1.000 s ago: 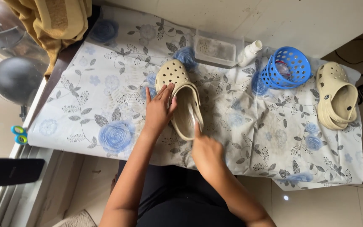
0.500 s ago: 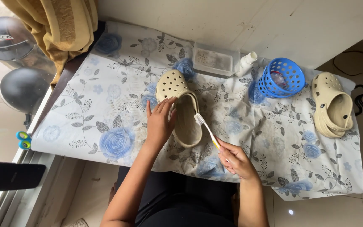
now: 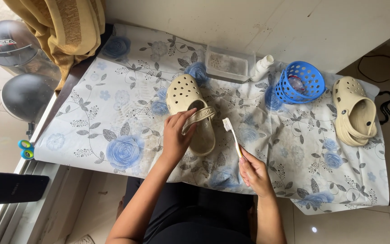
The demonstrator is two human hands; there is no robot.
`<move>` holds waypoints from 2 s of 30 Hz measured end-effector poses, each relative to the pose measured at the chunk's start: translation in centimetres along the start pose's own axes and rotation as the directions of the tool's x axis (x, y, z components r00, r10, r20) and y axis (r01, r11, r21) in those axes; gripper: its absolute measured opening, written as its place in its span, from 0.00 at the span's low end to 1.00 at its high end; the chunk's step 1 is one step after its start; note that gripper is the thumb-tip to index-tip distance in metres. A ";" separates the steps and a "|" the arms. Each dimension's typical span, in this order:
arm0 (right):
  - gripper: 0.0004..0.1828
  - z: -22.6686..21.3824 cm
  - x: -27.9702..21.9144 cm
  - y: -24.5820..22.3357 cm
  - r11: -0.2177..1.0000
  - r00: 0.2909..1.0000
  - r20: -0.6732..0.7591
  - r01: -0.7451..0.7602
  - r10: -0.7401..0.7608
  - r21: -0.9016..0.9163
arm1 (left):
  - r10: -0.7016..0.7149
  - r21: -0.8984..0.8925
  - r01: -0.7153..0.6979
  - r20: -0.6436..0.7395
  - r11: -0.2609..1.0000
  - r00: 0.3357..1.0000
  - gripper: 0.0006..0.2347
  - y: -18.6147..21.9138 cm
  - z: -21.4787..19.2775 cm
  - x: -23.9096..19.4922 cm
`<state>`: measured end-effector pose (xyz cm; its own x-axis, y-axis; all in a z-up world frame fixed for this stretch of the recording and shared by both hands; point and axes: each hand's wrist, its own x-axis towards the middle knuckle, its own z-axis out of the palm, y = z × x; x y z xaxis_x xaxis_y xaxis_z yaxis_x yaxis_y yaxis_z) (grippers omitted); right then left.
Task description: The person scrubs the inside of a beige clog with a toothbrush and then wipes the exterior with a blue cloth. The person repeats the scrubbing and wiping process on the same shoe.
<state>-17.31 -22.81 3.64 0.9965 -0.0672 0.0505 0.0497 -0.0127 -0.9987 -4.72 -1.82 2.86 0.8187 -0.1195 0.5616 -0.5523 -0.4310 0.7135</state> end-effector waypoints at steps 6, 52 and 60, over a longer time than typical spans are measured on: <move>0.21 3.4 0.4 -0.2 0.825 0.970 -0.052 0.174 -0.238 -0.538 | -0.047 -0.027 0.046 -0.028 0.999 0.999 0.15 0.8 -1.1 -1.0; 0.22 6.0 1.5 0.2 0.809 0.984 -0.121 0.037 -0.133 -0.586 | -0.110 -0.026 0.110 0.024 0.994 0.994 0.14 1.5 -1.2 -2.4; 0.22 6.3 1.3 -0.3 0.879 0.989 -0.111 0.029 -0.093 -0.476 | -0.089 0.003 0.089 -0.005 0.996 0.996 0.13 1.4 -1.1 -2.9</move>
<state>-15.56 -16.63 3.91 0.9738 -0.1759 0.1439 0.0408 -0.4876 -0.8721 -8.01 -1.12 2.71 0.8637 -0.0764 0.4982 -0.4770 -0.4429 0.7591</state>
